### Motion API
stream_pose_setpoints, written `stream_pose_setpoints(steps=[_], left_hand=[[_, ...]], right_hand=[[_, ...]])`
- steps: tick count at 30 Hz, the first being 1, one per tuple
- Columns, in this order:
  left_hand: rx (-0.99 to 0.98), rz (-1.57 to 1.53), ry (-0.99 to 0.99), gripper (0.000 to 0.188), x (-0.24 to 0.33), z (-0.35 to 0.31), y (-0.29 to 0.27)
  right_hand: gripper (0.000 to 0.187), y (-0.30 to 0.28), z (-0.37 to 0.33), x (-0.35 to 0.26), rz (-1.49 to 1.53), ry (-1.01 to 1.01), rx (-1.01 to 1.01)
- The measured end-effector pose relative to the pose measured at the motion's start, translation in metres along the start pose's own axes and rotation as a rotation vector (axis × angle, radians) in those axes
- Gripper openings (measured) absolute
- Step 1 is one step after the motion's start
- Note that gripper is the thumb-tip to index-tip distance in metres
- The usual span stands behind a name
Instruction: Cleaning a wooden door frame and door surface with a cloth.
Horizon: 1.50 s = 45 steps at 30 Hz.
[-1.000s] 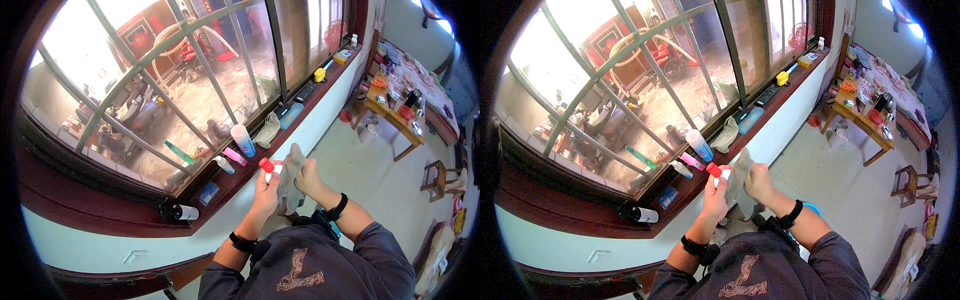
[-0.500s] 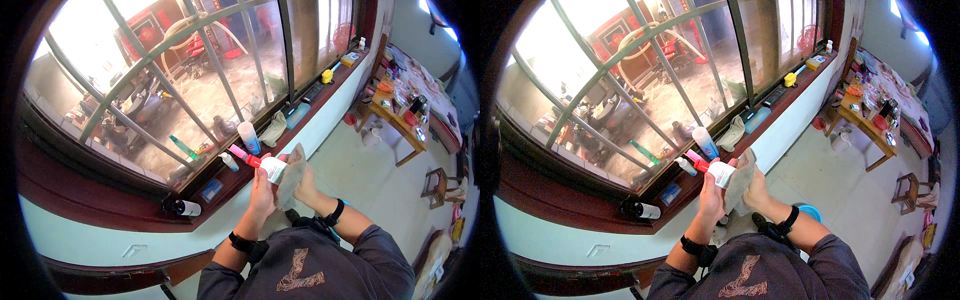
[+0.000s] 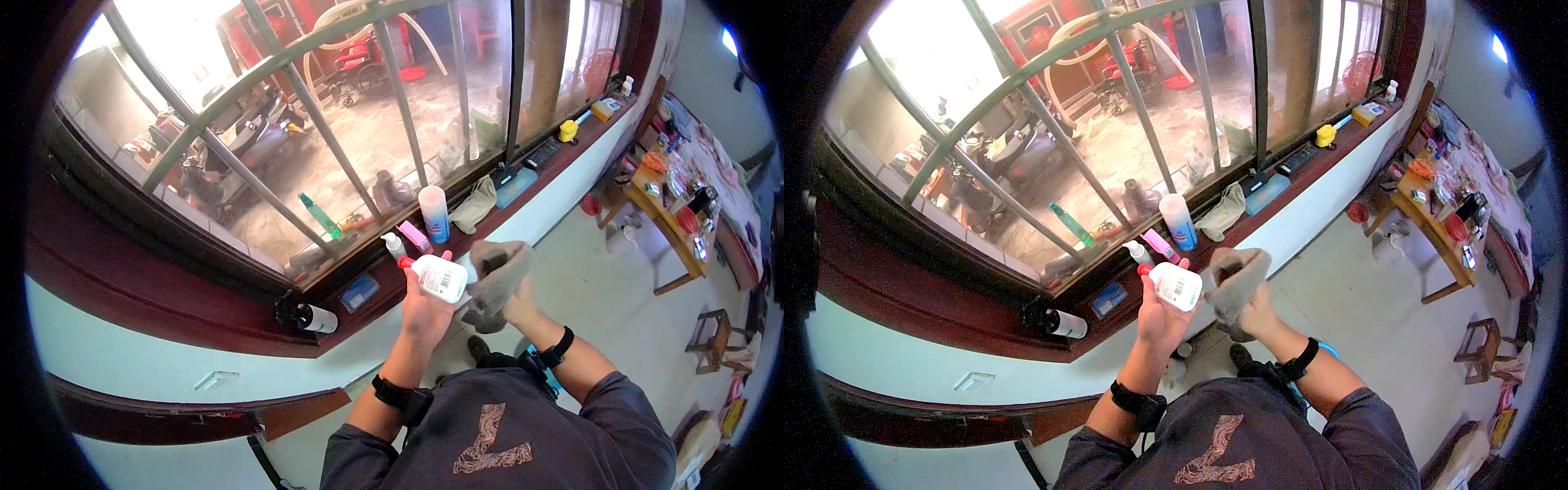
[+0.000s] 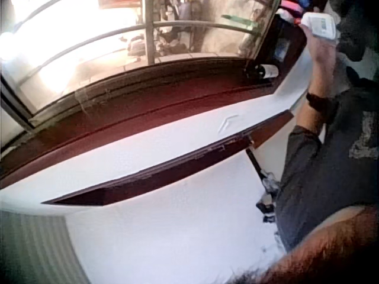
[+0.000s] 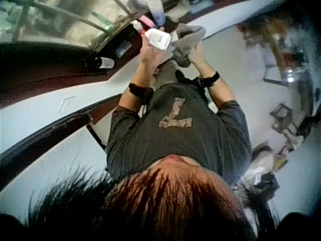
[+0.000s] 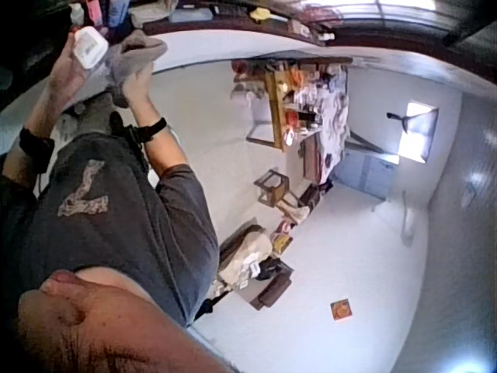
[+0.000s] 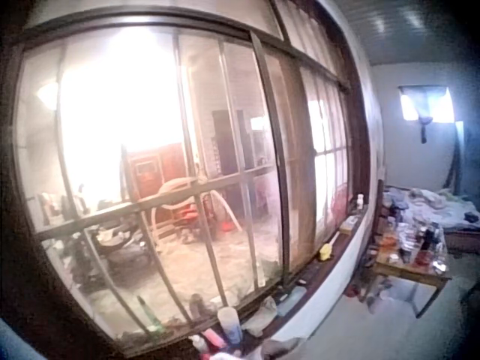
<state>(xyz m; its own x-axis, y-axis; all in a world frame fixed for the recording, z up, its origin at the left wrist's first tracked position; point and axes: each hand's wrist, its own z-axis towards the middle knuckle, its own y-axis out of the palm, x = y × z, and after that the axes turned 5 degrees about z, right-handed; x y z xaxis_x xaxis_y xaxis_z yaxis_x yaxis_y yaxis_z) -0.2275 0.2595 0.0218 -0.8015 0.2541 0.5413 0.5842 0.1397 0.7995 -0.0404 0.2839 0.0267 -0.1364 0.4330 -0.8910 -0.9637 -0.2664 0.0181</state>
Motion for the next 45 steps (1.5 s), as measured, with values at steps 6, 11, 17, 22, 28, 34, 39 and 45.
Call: stream_pose_setpoints(steps=[6, 11, 17, 22, 28, 34, 39, 45], left_hand=[[0.06, 0.058, -0.043, 0.061, -0.008, 0.0, -0.009], [0.198, 0.056, 0.078, 0.052, -0.01, -0.013, -0.022], [0.454, 0.436, 0.534, 0.032, 0.006, -0.02, -0.063], [0.663, 0.957, 0.786, 0.042, 0.032, -0.003, -0.084], [0.825, 1.284, 0.864, 0.043, 0.032, 0.036, -0.094], [0.878, 1.436, 0.838, 0.058, 0.02, 0.048, -0.099], [0.856, 1.411, 0.88, 0.064, 0.018, 0.054, -0.106], [0.799, 1.427, 0.743, 0.065, 0.011, 0.059, -0.095]], right_hand=[[0.025, 0.039, 0.001, 0.023, -0.273, -0.139, 0.036], [0.02, 0.046, 0.006, 0.037, -0.147, -0.058, 0.032], [0.022, 0.041, -0.017, 0.09, -0.089, 0.174, 0.029], [0.016, 0.058, -0.013, 0.093, 0.006, 0.282, -0.054], [0.013, 0.061, -0.008, 0.106, -0.031, 0.284, -0.178], [0.014, 0.051, -0.006, 0.119, -0.042, 0.289, -0.172], [0.015, 0.05, -0.002, 0.126, -0.031, 0.317, -0.184], [0.018, 0.049, 0.001, 0.133, -0.03, 0.395, -0.02]])
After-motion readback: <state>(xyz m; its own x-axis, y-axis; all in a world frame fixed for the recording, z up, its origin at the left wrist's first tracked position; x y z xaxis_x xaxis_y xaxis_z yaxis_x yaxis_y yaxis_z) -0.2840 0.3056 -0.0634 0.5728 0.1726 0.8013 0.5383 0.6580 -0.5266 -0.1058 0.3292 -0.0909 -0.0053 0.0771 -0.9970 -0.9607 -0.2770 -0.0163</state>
